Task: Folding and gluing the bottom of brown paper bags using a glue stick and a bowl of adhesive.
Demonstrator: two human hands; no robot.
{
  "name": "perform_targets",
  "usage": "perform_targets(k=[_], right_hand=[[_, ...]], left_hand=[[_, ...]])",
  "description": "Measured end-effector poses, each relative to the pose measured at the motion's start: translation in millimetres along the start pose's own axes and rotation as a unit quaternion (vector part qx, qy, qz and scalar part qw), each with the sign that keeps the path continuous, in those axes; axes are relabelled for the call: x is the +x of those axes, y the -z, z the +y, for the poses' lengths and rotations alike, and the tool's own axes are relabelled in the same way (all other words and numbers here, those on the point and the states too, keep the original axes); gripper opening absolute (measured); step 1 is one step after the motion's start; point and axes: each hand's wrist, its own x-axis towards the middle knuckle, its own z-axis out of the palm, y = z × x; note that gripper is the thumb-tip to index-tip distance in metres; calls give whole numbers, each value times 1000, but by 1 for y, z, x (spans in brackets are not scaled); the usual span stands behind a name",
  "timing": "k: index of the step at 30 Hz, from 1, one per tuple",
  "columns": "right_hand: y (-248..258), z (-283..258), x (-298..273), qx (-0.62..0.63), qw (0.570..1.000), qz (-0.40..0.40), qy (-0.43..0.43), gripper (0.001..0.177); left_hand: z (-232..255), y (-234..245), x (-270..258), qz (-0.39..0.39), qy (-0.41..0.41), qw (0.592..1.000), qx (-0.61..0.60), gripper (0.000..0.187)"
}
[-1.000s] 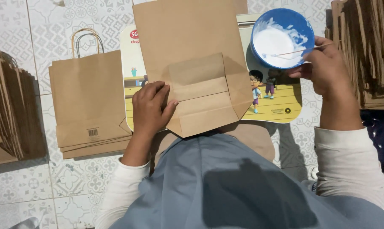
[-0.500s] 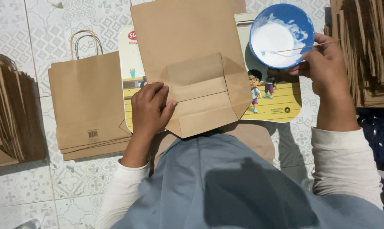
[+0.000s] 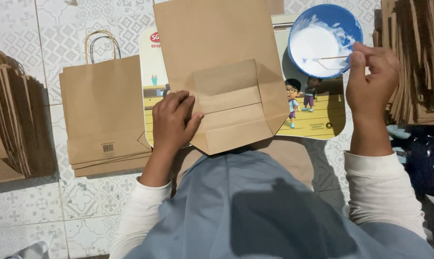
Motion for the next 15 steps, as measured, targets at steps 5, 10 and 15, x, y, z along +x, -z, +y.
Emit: perform_targets(k=[5,10,15], right_hand=[[15,-21,1,53,998,-7,35,11],[21,-36,2,94,992,-24,75,6],[14,-43,2,165,983,-73,13,13]], left_hand=[[-1,1,0,3,-2,1000,-10,38],[-1,1,-2,1,3,1000,-22,38],[-4,-3,-6,-8,26,1000,-13,39]])
